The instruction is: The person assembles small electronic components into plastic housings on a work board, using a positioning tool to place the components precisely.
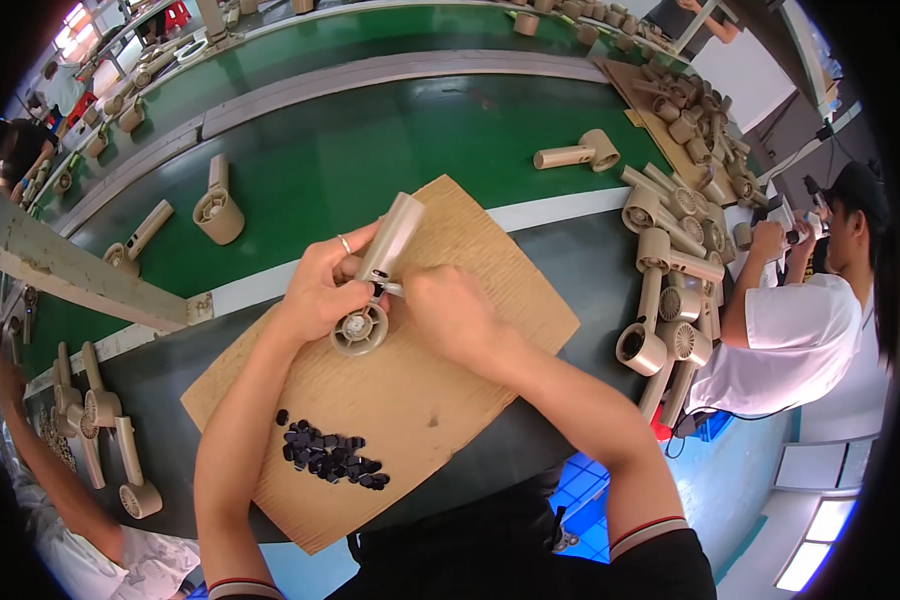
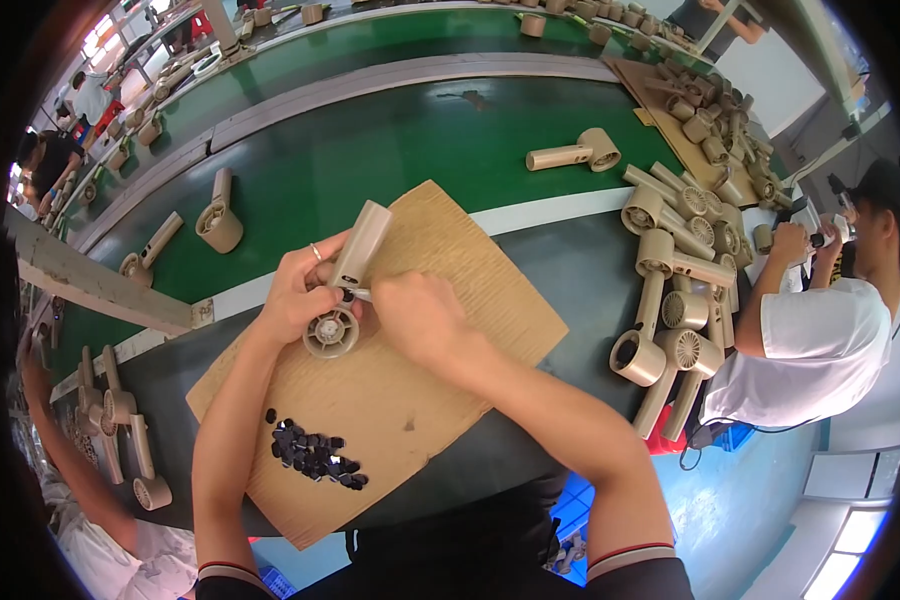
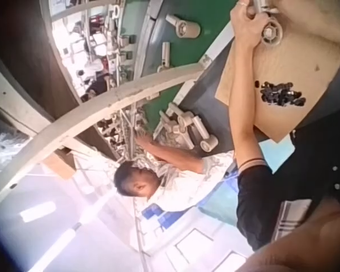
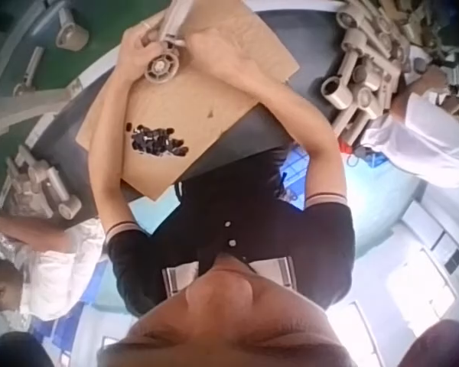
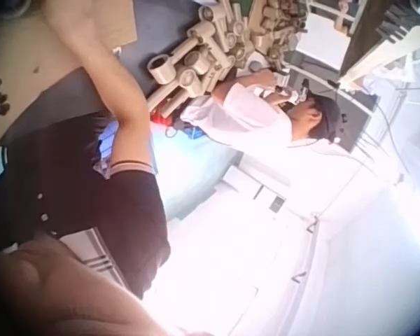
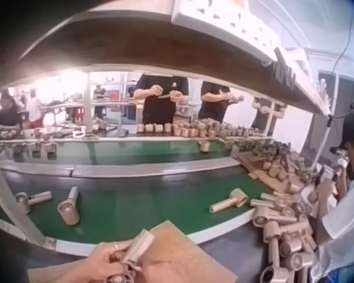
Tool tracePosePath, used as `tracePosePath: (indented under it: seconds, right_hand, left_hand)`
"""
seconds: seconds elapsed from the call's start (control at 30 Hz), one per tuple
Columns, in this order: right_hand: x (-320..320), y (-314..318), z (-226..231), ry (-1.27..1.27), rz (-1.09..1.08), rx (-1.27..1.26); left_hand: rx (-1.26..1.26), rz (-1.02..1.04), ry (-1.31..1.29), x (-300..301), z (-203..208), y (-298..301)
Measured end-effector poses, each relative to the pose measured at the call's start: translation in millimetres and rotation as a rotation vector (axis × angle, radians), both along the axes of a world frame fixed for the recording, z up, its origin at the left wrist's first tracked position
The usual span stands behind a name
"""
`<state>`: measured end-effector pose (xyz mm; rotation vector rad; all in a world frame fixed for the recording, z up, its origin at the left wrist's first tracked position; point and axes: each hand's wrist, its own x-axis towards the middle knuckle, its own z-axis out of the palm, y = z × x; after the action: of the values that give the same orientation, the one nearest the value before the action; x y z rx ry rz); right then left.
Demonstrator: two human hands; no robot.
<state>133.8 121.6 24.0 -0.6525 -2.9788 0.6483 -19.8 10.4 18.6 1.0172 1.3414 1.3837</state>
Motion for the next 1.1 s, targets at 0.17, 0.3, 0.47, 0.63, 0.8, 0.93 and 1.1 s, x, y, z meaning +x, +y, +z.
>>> tracePosePath:
  seconds: [0.17,0.3,0.47,0.63,0.8,0.93,1.1]
  right_hand:
    - [-3,3,2,0.005,0.074,0.012]
    - [-1,20,1,0.084,0.12,-0.018]
    - [-22,8,-15,0.468,-0.153,-0.827]
    - [-39,40,-16,0.4,-0.095,-0.565]
    - [-20,180,8,-0.084,-0.365,0.636]
    - [0,219,24,0.065,-0.075,0.551]
    - [-38,129,87,0.388,-0.077,-0.616]
  left_hand:
    - [-0.019,0.038,-0.042,2,5,2]
    - [0.036,0.098,-0.05,2,-3,3]
    - [0.085,0.271,0.084,4,-10,10]
    - [0.053,0.287,-0.011,-14,-2,25]
    - [0.036,0.563,0.242,-139,-38,50]
    - [-0.043,0.806,1.135,-177,-43,50]
    - [0.196,0.274,0.044,-51,27,47]
